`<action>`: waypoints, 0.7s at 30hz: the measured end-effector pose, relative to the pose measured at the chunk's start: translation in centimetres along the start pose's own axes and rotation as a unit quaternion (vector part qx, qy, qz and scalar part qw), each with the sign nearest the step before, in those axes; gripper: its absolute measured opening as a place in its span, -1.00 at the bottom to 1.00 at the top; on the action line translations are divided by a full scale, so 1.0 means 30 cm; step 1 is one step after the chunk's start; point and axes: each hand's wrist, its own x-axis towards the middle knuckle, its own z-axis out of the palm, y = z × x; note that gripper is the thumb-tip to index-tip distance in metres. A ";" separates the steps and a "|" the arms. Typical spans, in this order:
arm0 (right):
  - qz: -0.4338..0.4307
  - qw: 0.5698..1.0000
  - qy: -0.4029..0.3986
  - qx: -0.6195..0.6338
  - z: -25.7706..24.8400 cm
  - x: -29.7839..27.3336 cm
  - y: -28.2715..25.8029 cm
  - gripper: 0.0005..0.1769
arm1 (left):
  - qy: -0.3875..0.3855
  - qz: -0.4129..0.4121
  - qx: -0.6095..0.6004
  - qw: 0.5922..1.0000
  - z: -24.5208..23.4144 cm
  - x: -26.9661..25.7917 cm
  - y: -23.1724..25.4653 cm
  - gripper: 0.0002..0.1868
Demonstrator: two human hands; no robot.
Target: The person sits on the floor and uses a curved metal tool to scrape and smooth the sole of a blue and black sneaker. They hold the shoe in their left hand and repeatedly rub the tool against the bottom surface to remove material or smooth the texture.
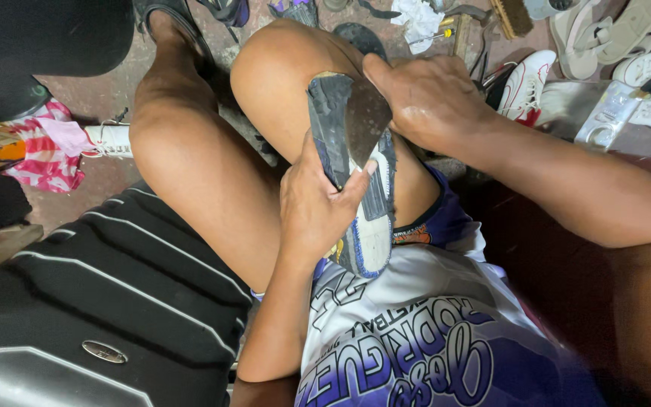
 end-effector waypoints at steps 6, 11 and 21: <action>0.016 0.997 0.070 0.017 0.090 0.029 0.028 -0.44 | 0.018 0.000 0.018 1.000 -0.001 0.004 0.011 -0.50; 0.025 0.994 0.103 -0.004 0.126 0.018 0.038 -0.56 | 0.032 -0.002 0.011 0.999 0.011 -0.018 0.009 -0.51; -0.021 0.996 0.090 -0.009 0.020 -0.097 -0.001 -0.74 | 0.056 0.061 0.000 0.997 0.047 -0.038 -0.015 -0.42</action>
